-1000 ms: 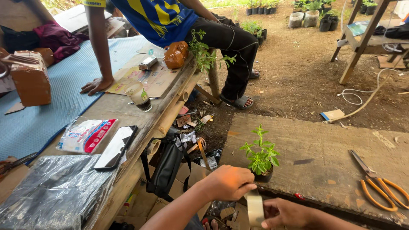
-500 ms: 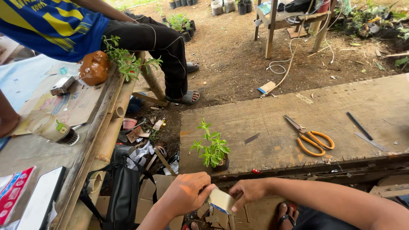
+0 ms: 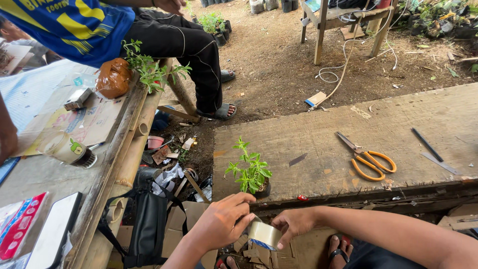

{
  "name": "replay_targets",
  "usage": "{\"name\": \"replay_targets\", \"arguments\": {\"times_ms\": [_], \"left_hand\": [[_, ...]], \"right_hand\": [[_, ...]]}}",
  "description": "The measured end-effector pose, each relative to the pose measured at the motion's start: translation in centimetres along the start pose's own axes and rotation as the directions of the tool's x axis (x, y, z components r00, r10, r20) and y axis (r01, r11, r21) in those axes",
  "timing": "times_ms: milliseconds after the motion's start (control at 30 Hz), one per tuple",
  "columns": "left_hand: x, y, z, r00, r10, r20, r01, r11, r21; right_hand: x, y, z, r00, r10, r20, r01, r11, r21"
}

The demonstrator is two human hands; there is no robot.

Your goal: The person wraps a small potted plant with clear adhesive tape. They pull tape from a roll, press it around the pot, and smooth it down repeatedly to secure the pot. The wrapped plant remains on the wooden workbench.

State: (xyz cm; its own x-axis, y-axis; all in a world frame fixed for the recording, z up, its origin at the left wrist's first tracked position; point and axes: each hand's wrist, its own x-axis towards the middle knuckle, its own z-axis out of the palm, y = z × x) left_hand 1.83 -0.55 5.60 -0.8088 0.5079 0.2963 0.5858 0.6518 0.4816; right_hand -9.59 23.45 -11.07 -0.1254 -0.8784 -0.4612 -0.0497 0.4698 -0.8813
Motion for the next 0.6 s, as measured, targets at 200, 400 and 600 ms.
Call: {"name": "replay_targets", "arguments": {"times_ms": [200, 400, 600], "left_hand": [[0.03, 0.21, -0.18, 0.998, -0.057, 0.018, 0.057, 0.998, -0.003], [-0.03, 0.01, -0.07, 0.998, -0.062, -0.003, 0.062, 0.998, 0.001], [-0.09, -0.30, 0.12, 0.998, -0.066, 0.001, 0.066, 0.998, 0.007]], "right_hand": [[-0.14, -0.26, 0.08, 1.000, -0.001, -0.001, 0.001, 1.000, 0.012], [-0.63, -0.75, 0.03, 0.999, 0.040, -0.014, -0.040, 0.999, -0.015], [-0.65, -0.77, 0.10, 0.999, 0.034, -0.009, -0.034, 0.999, 0.000]]}}
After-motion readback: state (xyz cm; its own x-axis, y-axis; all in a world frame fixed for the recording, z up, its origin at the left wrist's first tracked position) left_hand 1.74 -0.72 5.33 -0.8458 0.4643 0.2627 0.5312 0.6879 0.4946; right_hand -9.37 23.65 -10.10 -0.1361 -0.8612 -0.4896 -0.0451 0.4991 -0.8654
